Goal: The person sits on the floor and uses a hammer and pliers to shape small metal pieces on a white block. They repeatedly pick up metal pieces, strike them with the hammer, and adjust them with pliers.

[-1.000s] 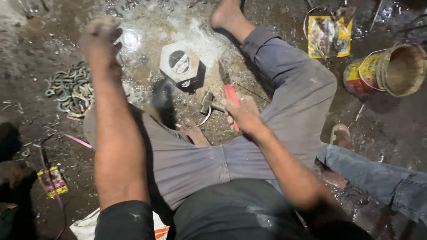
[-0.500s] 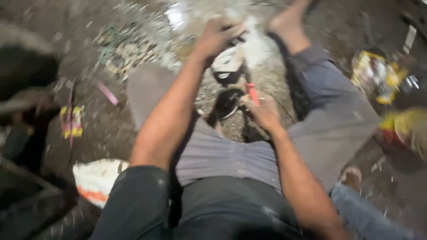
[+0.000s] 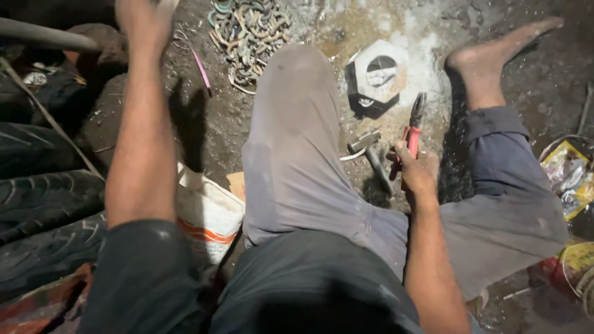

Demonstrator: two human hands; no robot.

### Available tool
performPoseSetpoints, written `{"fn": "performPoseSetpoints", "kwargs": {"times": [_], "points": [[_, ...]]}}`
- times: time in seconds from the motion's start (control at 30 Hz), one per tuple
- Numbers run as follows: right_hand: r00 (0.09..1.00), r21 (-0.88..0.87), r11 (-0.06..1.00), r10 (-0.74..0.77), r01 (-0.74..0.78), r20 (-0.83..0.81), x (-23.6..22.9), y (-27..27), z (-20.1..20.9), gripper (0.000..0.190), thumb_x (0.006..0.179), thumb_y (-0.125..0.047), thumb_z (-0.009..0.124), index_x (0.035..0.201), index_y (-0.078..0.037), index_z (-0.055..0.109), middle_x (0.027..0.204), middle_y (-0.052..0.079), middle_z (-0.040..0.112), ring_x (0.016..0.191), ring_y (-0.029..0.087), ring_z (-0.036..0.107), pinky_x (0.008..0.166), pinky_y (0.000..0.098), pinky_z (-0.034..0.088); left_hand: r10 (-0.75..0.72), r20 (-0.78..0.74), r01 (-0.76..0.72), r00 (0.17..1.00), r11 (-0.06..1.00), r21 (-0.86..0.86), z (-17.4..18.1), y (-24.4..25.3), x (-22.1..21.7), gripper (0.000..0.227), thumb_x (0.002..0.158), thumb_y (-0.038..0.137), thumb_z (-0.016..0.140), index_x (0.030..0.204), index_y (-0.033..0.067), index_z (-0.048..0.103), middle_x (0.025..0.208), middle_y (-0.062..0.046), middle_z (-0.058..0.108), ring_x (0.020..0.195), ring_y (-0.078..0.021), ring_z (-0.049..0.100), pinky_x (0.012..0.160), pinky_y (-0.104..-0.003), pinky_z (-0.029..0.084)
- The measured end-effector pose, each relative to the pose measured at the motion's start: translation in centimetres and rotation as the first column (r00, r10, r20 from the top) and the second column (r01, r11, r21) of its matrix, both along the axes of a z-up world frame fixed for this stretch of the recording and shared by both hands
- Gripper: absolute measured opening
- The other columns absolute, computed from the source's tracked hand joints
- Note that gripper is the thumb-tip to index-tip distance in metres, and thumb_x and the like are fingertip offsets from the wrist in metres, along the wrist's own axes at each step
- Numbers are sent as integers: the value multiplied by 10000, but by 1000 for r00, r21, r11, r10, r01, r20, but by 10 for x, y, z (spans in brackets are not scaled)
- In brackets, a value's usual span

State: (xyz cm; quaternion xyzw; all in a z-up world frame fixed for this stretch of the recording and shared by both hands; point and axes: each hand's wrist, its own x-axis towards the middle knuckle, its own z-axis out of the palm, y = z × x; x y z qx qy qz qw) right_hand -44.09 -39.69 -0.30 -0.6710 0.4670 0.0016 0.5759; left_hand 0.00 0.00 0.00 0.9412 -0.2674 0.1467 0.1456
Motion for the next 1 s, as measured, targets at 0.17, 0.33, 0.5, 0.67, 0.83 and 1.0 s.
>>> {"fn": "performPoseSetpoints", "kwargs": {"times": [0.17, 0.33, 0.5, 0.67, 0.83, 1.0], "points": [[992, -48, 997, 61, -66, -109, 7, 4, -5, 280, 941, -271, 745, 965, 7, 738, 753, 56, 699, 606, 114, 637, 482, 316, 439, -41, -97, -6, 994, 894, -448, 16, -1, -58, 166, 865, 58, 890, 1015, 98, 831, 1006, -93, 616, 1006, -261, 550, 886, -393, 458], [991, -45, 995, 85, -90, -101, 1, 5, -17, 308, 915, -282, 764, 830, 12, 728, 657, 29, 638, 516, 111, 527, 446, 326, 389, -206, -162, 19, 965, 671, -741, 36, -17, -87, 202, 900, -31, 844, 1084, 38, 798, 1036, -44, 632, 1016, -179, 583, 896, -314, 477], [975, -122, 984, 103, -129, -198, -3, 5, -18, 350, 903, -326, 770, 808, 10, 739, 600, 46, 625, 481, 122, 536, 432, 335, 396, -334, -399, -283, 854, 345, -895, 41, -34, -86, 211, 943, -50, 827, 1140, -11, 763, 1043, -28, 709, 939, -89, 631, 879, -233, 521], [969, -129, 982, 106, -137, -221, -5, 3, -9, 352, 908, -340, 766, 811, -3, 735, 597, 46, 615, 474, 127, 530, 429, 343, 393, -469, -467, -475, 749, 110, -873, 19, -37, -92, 322, 978, 23, 771, 1279, 6, 659, 1117, -104, 770, 936, -124, 699, 844, -259, 575], [969, -53, 995, 69, -84, -238, -8, 0, -28, 357, 905, -334, 781, 805, 6, 732, 588, 55, 598, 463, 137, 510, 430, 351, 367, -490, -524, -527, 696, 146, -837, 22, -46, -90, 331, 1001, 72, 727, 1316, 42, 627, 1131, -81, 769, 983, -145, 732, 810, -283, 589], [923, -291, 897, 246, -333, -298, -27, -8, -70, 531, 937, -457, 767, 806, 57, 724, 604, 135, 566, 495, 219, 555, 500, 403, 414, -236, -378, -143, 895, 651, -746, 4, -27, -79, 213, 1103, 29, 821, 1297, -3, 740, 1030, -95, 682, 924, -151, 614, 833, -276, 511]]}}
